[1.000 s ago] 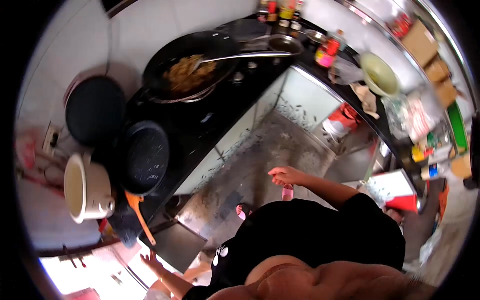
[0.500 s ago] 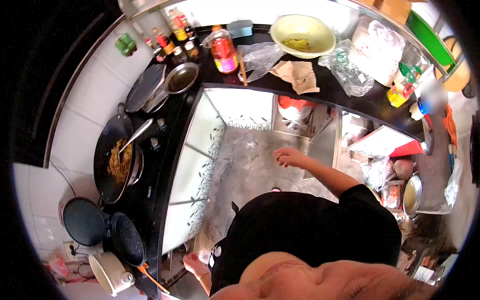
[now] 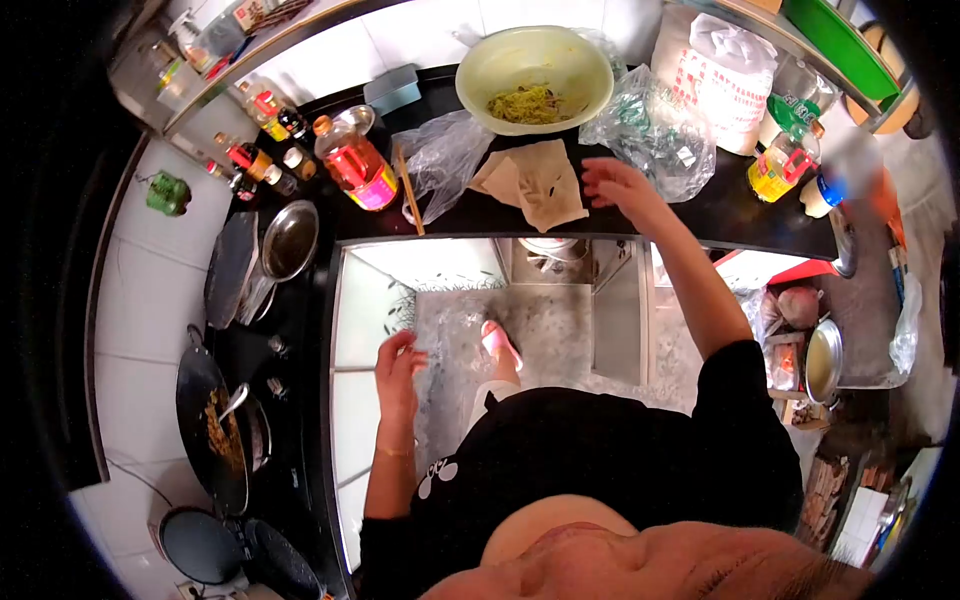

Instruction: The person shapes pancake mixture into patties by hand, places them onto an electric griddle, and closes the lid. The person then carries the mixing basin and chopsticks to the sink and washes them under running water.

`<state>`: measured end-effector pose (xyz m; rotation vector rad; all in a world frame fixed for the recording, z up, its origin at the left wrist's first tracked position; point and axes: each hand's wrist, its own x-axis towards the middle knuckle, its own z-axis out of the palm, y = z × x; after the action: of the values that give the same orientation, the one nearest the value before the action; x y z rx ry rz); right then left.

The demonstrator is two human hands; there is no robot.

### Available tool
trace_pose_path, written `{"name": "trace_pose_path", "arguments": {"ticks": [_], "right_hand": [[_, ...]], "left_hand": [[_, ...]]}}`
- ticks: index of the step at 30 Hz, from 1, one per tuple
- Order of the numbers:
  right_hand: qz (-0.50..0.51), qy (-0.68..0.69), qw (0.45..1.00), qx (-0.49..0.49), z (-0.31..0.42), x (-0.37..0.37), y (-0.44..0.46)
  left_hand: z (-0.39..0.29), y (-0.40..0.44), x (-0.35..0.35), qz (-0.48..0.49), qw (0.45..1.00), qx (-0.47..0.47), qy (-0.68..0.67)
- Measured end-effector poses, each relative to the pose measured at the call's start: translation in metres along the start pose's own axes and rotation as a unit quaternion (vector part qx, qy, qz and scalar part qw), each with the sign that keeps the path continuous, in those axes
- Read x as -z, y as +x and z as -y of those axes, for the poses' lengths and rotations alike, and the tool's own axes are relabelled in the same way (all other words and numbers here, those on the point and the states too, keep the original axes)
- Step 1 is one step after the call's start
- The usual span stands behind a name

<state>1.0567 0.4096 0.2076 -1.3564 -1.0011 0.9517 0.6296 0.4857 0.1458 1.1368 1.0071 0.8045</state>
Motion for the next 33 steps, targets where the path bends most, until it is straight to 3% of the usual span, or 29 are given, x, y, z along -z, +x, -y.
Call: {"name": "trace_pose_path", "arguments": {"ticks": [2, 5, 8, 10, 13, 16, 19, 22, 23, 26, 29, 32, 33], "right_hand": [[-0.025, 0.001, 1.000, -0.010, 0.010, 0.008, 0.036], [-0.078, -0.067, 0.994, -0.040, 0.004, 0.033, 0.114], [-0.098, -0.094, 0.985, -0.108, -0.016, 0.058, 0.196], [-0.108, -0.149, 0.970, -0.161, -0.032, 0.072, 0.249], [-0.127, -0.389, 0.898, -0.164, -0.076, 0.087, 0.323], [-0.091, -0.448, 0.865, -0.208, -0.101, 0.094, 0.370], [-0.152, -0.389, 0.879, -0.228, -0.140, 0.091, 0.401], [-0.140, -0.594, 0.762, -0.215, -0.152, 0.060, 0.418], [-0.144, -0.631, 0.748, -0.144, -0.134, 0.040, 0.406], [-0.018, -0.558, 0.799, -0.221, -0.134, 0.036, 0.414], [0.099, -0.482, 0.842, -0.222, -0.151, 0.047, 0.417], [0.125, -0.405, 0.869, -0.256, -0.095, 0.040, 0.396], [0.111, -0.316, 0.903, -0.270, -0.071, 0.037, 0.385]], "left_hand": [[-0.015, 0.054, -0.035, 0.106, 0.994, -0.034, 0.014], [-0.029, 0.140, -0.100, 0.188, 0.981, -0.026, -0.031], [-0.035, 0.221, -0.160, 0.233, 0.965, 0.039, -0.110], [-0.029, 0.270, -0.196, 0.204, 0.966, 0.084, -0.138], [-0.027, 0.329, -0.230, 0.188, 0.950, 0.177, -0.174], [-0.024, 0.372, -0.250, 0.218, 0.933, 0.229, -0.169], [-0.039, 0.386, -0.262, 0.187, 0.949, 0.202, -0.152], [-0.023, 0.402, -0.269, 0.187, 0.956, 0.206, -0.096], [-0.024, 0.402, -0.270, 0.185, 0.956, 0.205, -0.102], [-0.033, 0.401, -0.272, 0.175, 0.958, 0.198, -0.112], [-0.025, 0.398, -0.274, 0.157, 0.962, 0.199, -0.107], [-0.018, 0.392, -0.273, 0.146, 0.964, 0.187, -0.115], [-0.020, 0.386, -0.272, 0.143, 0.965, 0.180, -0.125]]}}
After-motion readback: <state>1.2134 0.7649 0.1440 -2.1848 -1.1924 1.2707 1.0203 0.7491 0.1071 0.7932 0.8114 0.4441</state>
